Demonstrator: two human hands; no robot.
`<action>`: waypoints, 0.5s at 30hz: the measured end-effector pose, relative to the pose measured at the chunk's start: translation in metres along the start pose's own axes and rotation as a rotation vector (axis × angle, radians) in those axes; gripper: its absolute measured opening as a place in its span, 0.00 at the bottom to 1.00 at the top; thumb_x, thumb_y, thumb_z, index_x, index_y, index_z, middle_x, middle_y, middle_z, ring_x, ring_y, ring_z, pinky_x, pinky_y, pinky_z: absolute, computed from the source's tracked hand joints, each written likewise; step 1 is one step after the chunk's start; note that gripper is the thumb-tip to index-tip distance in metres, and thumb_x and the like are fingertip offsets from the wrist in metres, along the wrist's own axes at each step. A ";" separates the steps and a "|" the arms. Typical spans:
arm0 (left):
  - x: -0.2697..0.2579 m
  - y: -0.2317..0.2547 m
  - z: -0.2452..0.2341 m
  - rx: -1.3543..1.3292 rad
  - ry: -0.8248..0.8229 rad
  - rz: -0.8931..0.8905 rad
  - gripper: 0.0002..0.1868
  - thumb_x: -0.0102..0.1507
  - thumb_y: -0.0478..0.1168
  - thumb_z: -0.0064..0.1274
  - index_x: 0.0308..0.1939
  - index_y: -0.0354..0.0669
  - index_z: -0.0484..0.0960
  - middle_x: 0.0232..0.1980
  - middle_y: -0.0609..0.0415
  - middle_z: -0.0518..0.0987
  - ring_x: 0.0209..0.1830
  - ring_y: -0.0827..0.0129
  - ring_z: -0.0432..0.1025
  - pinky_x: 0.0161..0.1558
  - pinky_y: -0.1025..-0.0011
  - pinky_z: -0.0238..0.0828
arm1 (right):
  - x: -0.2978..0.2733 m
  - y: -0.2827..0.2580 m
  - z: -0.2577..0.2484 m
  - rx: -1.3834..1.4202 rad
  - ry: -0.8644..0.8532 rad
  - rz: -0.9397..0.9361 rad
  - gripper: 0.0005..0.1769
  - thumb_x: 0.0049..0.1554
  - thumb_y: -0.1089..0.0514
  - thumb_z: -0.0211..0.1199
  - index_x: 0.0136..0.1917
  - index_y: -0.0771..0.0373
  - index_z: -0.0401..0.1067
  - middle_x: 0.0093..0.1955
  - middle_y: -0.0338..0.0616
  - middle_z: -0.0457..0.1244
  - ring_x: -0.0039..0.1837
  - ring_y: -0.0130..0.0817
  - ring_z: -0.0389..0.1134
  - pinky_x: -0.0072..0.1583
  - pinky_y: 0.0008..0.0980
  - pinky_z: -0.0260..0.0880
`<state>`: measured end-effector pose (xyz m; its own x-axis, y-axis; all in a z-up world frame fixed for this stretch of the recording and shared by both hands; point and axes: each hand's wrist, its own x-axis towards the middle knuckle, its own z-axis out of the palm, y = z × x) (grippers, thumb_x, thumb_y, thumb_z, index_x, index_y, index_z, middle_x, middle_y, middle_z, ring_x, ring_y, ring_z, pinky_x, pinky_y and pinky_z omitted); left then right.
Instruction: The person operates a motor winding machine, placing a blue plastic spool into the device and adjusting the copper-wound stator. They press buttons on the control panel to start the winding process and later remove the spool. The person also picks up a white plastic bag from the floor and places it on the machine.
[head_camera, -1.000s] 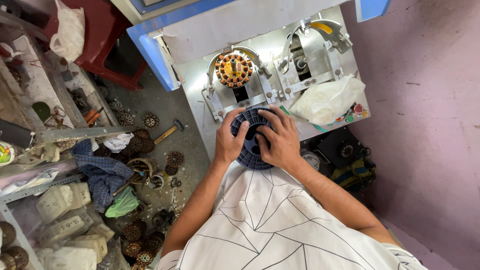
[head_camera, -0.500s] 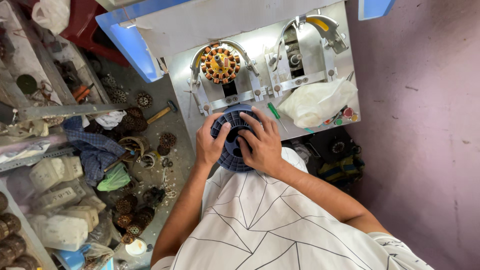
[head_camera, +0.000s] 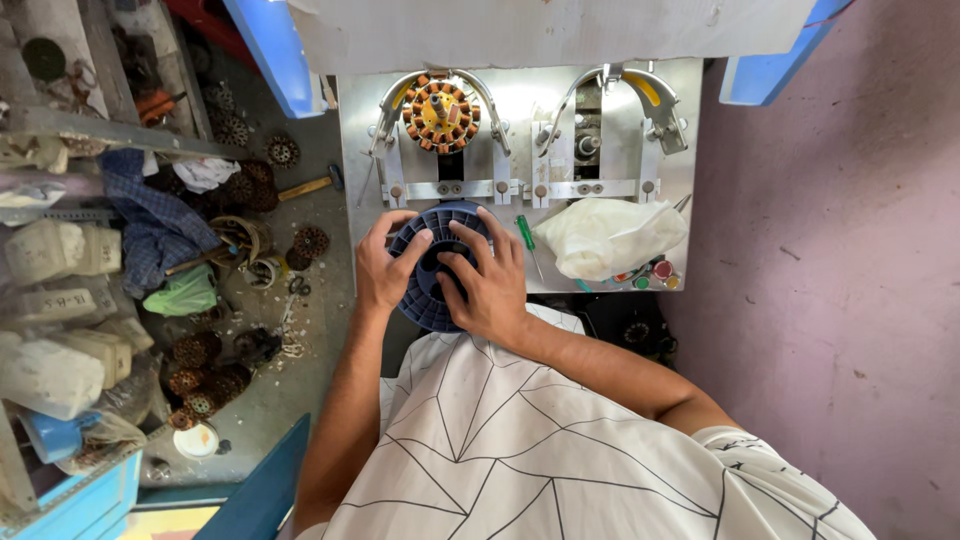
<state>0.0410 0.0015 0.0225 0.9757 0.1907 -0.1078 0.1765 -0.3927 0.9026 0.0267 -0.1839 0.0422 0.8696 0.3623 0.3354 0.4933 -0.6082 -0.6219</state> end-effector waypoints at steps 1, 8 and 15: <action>-0.001 -0.002 0.001 0.010 0.023 0.026 0.20 0.62 0.49 0.61 0.50 0.38 0.83 0.44 0.48 0.85 0.44 0.64 0.81 0.48 0.66 0.75 | 0.000 0.002 0.000 0.002 -0.007 -0.012 0.16 0.53 0.55 0.71 0.54 0.56 0.77 0.72 0.48 0.60 0.79 0.61 0.51 0.70 0.58 0.54; -0.007 -0.014 0.005 0.069 0.158 0.012 0.22 0.66 0.55 0.57 0.49 0.40 0.84 0.46 0.51 0.86 0.48 0.63 0.81 0.47 0.65 0.74 | -0.004 -0.001 -0.001 -0.007 -0.021 -0.099 0.19 0.53 0.54 0.71 0.58 0.54 0.77 0.71 0.48 0.60 0.79 0.63 0.50 0.72 0.62 0.52; -0.014 -0.050 0.012 -0.099 0.269 -0.118 0.24 0.68 0.60 0.53 0.48 0.42 0.84 0.43 0.55 0.86 0.48 0.70 0.80 0.45 0.70 0.76 | -0.012 -0.004 0.004 -0.032 -0.045 -0.132 0.18 0.56 0.54 0.71 0.59 0.56 0.76 0.71 0.49 0.60 0.80 0.63 0.50 0.72 0.59 0.54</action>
<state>0.0202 0.0073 -0.0262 0.8774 0.4664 -0.1124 0.2605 -0.2663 0.9280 0.0139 -0.1830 0.0383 0.7954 0.4720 0.3801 0.6046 -0.5750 -0.5512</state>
